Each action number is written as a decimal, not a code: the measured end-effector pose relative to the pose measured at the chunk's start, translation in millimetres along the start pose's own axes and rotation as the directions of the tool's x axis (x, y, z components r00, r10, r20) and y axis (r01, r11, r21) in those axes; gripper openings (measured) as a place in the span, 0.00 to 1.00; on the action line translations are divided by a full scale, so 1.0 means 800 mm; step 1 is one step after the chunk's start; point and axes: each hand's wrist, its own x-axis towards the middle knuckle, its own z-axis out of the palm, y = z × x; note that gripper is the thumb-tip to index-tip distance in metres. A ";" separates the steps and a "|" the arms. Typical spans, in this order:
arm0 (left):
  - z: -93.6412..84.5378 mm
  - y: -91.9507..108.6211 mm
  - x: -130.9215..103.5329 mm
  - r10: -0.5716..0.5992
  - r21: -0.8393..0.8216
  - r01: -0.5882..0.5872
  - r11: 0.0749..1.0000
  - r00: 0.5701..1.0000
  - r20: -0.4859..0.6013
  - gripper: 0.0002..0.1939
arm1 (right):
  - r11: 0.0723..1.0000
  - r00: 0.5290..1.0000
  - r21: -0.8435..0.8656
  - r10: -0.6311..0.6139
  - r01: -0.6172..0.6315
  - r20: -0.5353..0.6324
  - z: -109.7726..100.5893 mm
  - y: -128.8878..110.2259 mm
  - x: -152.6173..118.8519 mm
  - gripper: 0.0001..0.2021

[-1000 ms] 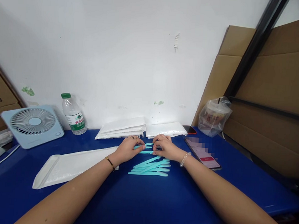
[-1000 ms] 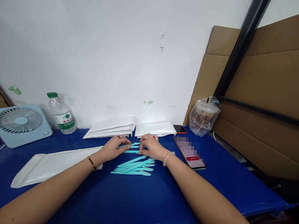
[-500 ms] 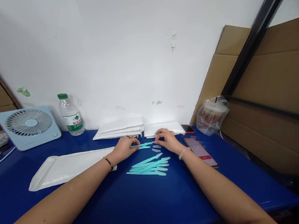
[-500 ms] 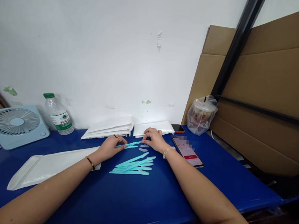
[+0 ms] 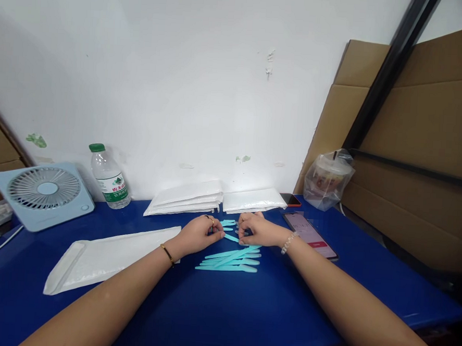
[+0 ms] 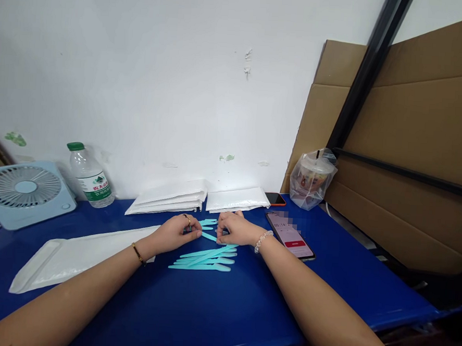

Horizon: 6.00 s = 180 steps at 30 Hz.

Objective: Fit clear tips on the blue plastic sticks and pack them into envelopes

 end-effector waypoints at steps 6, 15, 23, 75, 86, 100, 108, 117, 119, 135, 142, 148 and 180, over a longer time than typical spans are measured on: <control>0.006 0.008 -0.002 0.051 0.098 -0.055 0.994 0.998 0.042 0.15 | 0.999 0.999 -0.023 0.036 -0.036 -0.019 0.001 0.008 -0.004 0.13; 0.006 0.004 0.002 0.065 0.167 -0.073 0.983 0.997 0.052 0.08 | 0.999 0.999 -0.033 0.038 -0.039 -0.023 -0.002 -0.002 0.000 0.08; -0.011 -0.026 0.008 -0.116 0.135 0.119 0.984 0.993 -0.024 0.10 | 0.991 0.955 -0.069 0.094 -0.118 -0.281 -0.001 0.028 0.007 0.08; 0.004 0.023 0.000 0.021 0.079 -0.036 0.996 0.983 0.181 0.07 | 0.996 0.992 -0.076 -0.045 0.054 0.117 -0.013 -0.008 -0.013 0.04; -0.009 -0.022 0.008 -0.150 0.123 0.139 0.983 0.985 0.080 0.08 | 0.985 0.973 -0.130 0.082 -0.112 -0.215 -0.017 0.020 -0.009 0.04; 0.001 0.029 -0.004 -0.006 0.049 -0.005 0.999 0.976 0.219 0.10 | 0.995 0.991 -0.085 -0.035 0.046 0.132 -0.008 -0.015 -0.015 0.04; -0.010 -0.001 0.002 -0.074 0.144 0.056 0.988 0.990 0.120 0.08 | 0.988 0.981 -0.109 0.091 -0.111 -0.171 -0.021 0.017 -0.014 0.02; -0.007 0.014 -0.002 -0.032 0.095 0.021 0.995 0.992 0.122 0.08 | 0.999 0.985 0.036 -0.010 0.004 0.170 -0.020 -0.026 -0.024 0.08; -0.009 0.023 -0.005 -0.021 0.049 0.012 0.999 0.979 0.204 0.11 | 1.000 0.974 -0.012 0.013 -0.011 0.227 -0.015 -0.035 -0.024 0.07; -0.017 0.005 0.003 -0.154 0.073 0.143 0.987 0.971 0.185 0.08 | 0.993 0.983 -0.048 0.097 -0.106 -0.155 -0.016 0.001 -0.015 0.01; -0.012 0.050 -0.017 -0.026 0.052 0.013 0.999 0.962 0.270 0.16 | 0.994 0.966 -0.029 0.095 -0.105 -0.242 -0.018 0.002 -0.014 0.04; 0.000 0.059 -0.022 -0.090 0.068 0.072 0.995 0.945 0.315 0.08 | 0.975 0.991 0.213 0.033 -0.060 0.128 -0.022 -0.024 -0.024 0.12; 0.001 0.020 -0.047 -0.140 -0.330 0.124 0.936 0.990 -0.027 0.18 | 0.423 0.948 0.902 0.313 -0.088 -0.054 0.020 -0.009 -0.013 0.14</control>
